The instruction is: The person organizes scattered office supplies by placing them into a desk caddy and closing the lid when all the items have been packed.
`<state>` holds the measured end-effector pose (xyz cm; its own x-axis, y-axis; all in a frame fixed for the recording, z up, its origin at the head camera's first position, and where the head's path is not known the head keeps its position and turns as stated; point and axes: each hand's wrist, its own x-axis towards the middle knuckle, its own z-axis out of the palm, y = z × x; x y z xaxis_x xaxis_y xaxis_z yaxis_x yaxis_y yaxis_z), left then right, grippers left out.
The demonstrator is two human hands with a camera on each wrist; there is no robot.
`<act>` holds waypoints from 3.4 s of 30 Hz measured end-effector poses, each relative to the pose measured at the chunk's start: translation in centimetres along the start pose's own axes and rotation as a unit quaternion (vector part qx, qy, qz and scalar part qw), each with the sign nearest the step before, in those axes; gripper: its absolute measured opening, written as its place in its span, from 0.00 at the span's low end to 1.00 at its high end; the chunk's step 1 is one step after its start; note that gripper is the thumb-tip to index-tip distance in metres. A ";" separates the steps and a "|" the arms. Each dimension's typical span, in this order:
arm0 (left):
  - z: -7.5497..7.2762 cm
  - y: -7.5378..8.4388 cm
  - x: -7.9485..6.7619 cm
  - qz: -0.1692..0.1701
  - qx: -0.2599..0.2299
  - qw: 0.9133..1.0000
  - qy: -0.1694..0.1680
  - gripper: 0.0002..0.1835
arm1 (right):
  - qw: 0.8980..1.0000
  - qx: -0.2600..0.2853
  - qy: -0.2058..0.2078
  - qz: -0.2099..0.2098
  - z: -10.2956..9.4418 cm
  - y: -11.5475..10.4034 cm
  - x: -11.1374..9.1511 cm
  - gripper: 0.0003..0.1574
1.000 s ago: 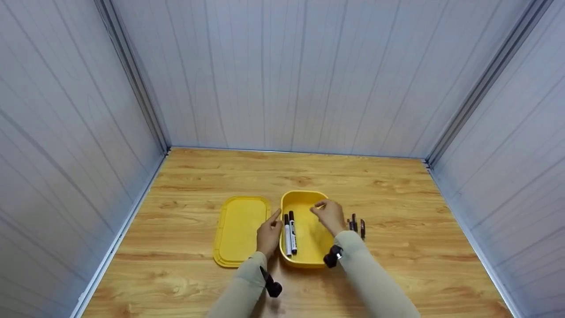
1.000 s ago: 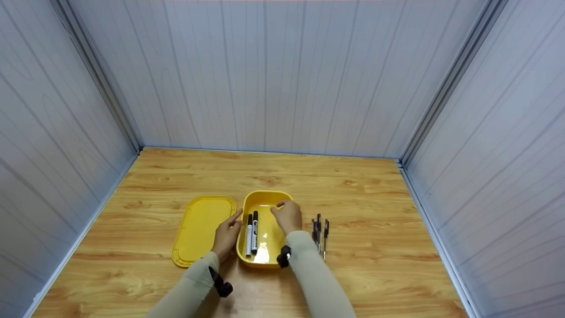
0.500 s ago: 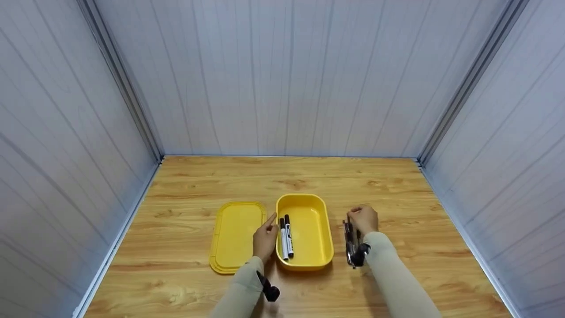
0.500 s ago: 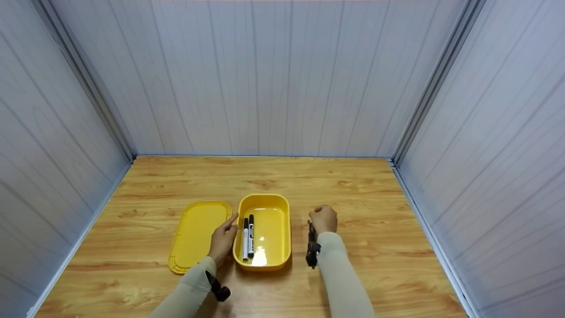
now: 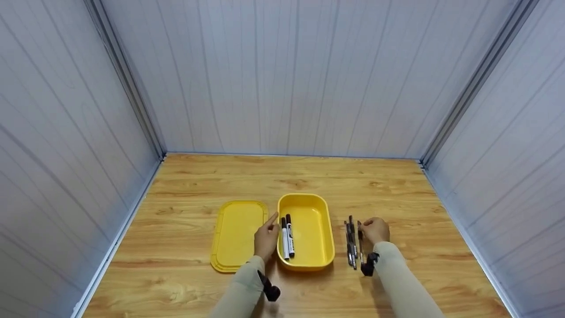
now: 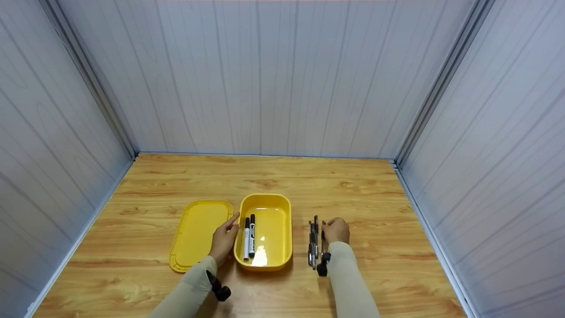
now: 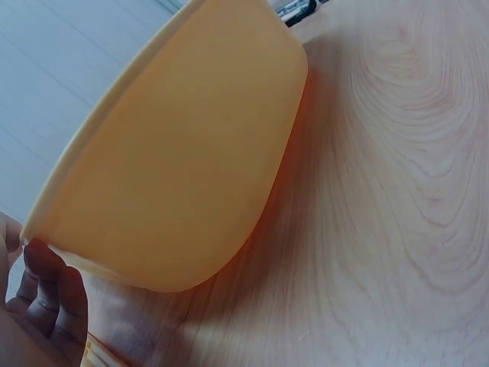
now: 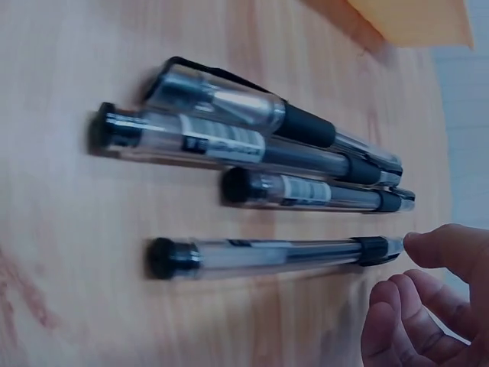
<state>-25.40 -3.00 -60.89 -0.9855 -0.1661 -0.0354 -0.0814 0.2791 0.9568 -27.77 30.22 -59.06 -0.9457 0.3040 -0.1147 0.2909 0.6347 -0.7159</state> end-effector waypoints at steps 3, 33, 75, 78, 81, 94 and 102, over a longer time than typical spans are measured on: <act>-0.1 0.1 0.0 0.001 0.003 1.000 0.002 0.24 | 1.000 0.000 -0.008 0.005 0.4 0.2 -0.1 0.12; -0.2 0.1 -0.1 0.007 0.007 1.000 0.009 0.24 | 0.998 0.056 0.010 0.031 1.1 0.5 -0.3 0.09; -0.2 0.0 -0.4 0.015 0.010 1.000 0.010 0.23 | 0.985 0.169 0.003 -0.020 3.0 -8.4 -2.1 0.13; -0.2 0.0 -0.3 0.017 0.013 1.000 0.012 0.23 | 0.983 0.185 -0.007 -0.015 3.7 -9.0 -2.3 0.13; -0.2 0.0 -0.3 0.020 0.012 1.000 0.012 0.23 | 0.979 0.205 -0.017 -0.009 4.4 -9.5 -2.5 0.13; -0.3 -0.1 -0.4 0.028 0.012 1.000 0.007 0.24 | 0.979 0.201 -0.042 -0.015 7.4 -11.6 -3.5 0.14; -0.4 -0.1 -0.3 0.035 0.017 0.999 0.006 0.24 | 0.975 0.214 -0.054 -0.033 8.6 -12.5 -4.0 0.13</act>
<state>-25.07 -3.30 -60.85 -0.9870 -0.1572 0.0342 -0.0184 0.3213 0.9468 -28.87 14.95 -55.58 -0.9768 0.1809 -0.1149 0.1644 0.2889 -0.9431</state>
